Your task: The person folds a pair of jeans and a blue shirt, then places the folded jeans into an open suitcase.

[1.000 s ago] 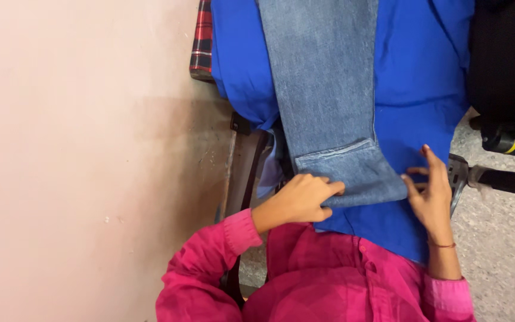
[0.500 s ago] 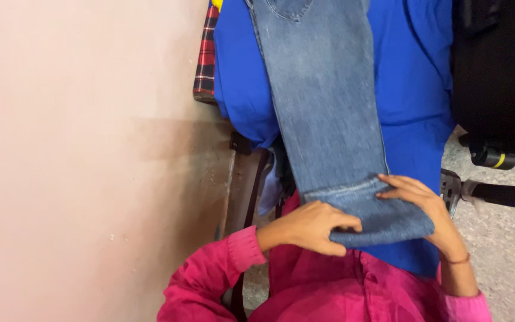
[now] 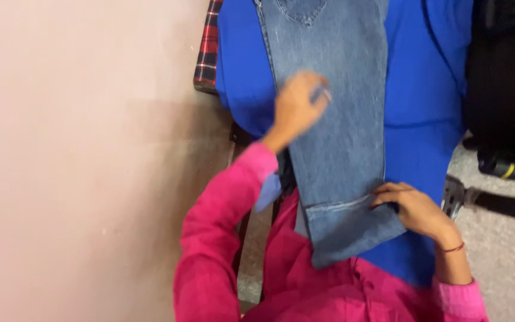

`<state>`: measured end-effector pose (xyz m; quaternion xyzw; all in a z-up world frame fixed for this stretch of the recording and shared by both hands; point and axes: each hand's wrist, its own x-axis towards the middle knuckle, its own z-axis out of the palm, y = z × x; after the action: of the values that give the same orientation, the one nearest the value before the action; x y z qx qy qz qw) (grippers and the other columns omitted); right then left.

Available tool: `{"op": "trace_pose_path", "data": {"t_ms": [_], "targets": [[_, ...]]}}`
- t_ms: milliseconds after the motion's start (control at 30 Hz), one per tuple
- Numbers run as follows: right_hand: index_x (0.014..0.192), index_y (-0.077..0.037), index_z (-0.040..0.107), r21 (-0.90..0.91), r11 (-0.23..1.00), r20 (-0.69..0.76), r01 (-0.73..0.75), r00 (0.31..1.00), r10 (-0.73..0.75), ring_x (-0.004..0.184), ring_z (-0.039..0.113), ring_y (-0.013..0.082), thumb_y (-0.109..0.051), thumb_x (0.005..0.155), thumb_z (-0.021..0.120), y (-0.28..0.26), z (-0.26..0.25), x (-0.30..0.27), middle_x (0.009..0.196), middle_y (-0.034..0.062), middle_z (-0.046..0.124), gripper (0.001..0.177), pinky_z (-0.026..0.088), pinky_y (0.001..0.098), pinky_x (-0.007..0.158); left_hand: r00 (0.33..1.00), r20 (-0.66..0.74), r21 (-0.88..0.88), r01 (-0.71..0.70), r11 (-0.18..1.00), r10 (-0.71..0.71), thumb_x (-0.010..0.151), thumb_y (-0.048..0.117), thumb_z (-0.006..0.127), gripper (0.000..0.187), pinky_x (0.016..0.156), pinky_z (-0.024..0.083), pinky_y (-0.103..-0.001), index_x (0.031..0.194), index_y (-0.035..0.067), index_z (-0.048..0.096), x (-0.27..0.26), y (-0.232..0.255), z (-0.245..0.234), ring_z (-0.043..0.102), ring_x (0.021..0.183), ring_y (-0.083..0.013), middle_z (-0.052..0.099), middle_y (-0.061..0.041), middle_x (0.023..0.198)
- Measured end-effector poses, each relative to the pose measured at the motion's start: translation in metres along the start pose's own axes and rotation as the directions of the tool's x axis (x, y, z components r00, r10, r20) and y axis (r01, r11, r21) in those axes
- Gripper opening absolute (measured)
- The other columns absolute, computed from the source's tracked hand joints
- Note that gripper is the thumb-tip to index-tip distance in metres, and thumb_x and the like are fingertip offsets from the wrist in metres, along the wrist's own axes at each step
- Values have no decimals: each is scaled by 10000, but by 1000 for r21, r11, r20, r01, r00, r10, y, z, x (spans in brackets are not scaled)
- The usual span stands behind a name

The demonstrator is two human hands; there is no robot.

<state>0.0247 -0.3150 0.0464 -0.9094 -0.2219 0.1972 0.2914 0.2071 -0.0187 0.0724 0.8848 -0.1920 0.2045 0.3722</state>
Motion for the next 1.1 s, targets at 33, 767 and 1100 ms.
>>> {"op": "trace_pose_path", "data": {"t_ms": [33,767,1100], "targets": [[965,-145,809,28,999,11,-20,1000,19,1175,647,247,137,659,583,5,-2,10,1177,10,735,473,489,351,1003,991,-133,22,3,1000,0,845,254,741,251,1016,502,-427,1075,169,685,30,-30,2,601,1199,-321,670,-81,1198],[1057,-139,798,279,907,301,-316,926,230,863,753,200,-409,709,879,46,0,62,1137,-34,723,447,565,325,745,602,-248,-213,730,649,-759,808,616,694,840,999,501,-441,1386,26,546,268,-250,80,671,1174,-363,732,-199,1218],[1092,-108,771,336,879,313,-338,921,234,787,779,222,-459,719,865,45,-3,65,1073,-7,779,521,578,360,650,772,-416,27,538,842,-480,968,508,600,455,835,552,-518,1093,81,695,254,-240,105,713,982,-442,772,-209,1019]]}}
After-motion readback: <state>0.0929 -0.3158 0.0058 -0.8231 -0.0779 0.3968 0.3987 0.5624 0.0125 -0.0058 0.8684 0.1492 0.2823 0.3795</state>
